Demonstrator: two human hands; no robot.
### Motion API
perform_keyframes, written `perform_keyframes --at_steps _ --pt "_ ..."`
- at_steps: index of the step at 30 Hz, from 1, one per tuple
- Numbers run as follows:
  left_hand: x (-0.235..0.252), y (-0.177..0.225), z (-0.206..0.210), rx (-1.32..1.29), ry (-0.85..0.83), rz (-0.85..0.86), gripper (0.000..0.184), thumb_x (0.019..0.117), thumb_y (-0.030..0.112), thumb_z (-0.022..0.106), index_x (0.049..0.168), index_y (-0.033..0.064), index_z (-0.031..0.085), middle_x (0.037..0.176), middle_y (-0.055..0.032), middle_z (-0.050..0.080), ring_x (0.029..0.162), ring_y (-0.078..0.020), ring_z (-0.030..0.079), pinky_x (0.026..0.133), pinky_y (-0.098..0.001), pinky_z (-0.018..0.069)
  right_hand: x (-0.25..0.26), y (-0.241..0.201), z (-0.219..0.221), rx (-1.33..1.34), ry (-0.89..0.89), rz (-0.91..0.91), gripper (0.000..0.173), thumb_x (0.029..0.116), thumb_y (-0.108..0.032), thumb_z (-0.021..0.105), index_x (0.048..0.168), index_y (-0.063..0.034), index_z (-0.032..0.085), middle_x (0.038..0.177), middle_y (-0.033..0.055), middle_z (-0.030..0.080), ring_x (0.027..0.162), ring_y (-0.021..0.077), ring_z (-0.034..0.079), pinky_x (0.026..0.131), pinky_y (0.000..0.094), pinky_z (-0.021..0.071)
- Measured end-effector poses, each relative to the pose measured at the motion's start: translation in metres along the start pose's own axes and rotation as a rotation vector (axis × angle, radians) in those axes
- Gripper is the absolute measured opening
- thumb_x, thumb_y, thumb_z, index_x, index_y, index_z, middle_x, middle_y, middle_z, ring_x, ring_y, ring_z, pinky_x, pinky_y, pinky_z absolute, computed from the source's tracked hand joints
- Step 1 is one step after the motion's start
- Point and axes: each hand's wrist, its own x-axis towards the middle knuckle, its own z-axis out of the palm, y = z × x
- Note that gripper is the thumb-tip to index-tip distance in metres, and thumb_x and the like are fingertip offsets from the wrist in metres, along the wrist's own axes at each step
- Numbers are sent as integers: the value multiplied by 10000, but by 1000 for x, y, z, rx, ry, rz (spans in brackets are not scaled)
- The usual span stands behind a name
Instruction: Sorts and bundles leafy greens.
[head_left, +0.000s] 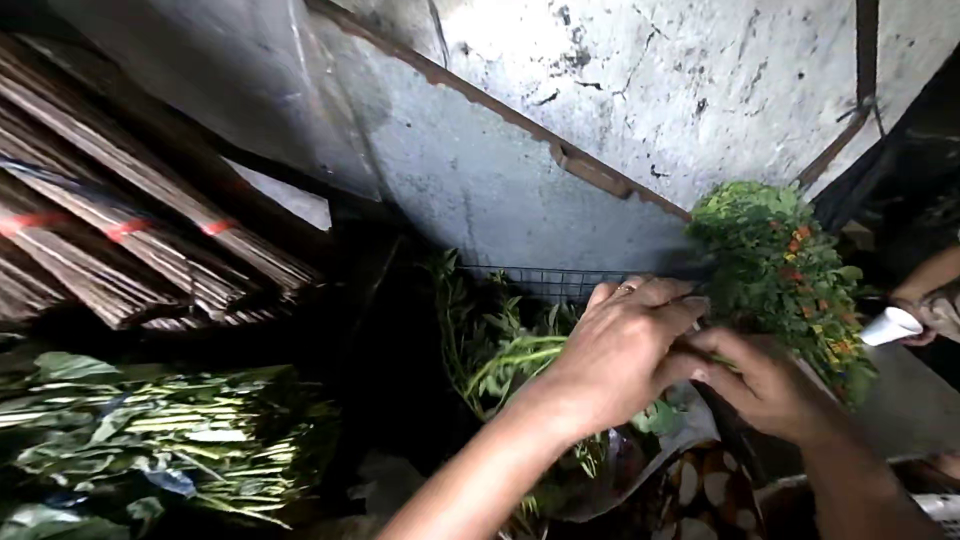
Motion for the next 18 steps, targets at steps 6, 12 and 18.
perform_keyframes --at_steps 6,12,18 --pt "-5 -26 -12 -276 -444 -255 268 1018 255 631 1243 113 656 1014 -12 691 880 -69 648 815 -302 556 31 10 19 228 -69 5 234 1032 -250 600 1132 -40 619 886 0 682 805 -10 636 747 178 553" --pt "-31 -36 5 103 -333 -566 267 1065 229 534 1191 13 629 982 -175 681 899 -337 689 839 -547 559 27 93 94 732 104 472 396 1020 -355 550 1287 -64 543 951 43 693 687 114 655 636 301 584" --pt "-58 -63 -13 -23 152 -695 242 1037 260 526 1159 83 637 867 53 726 781 -44 708 737 -283 612 -91 220 243 515 -43 1647 543 1034 -394 577 1403 2 542 1257 256 633 1047 359 669 899 525 558"
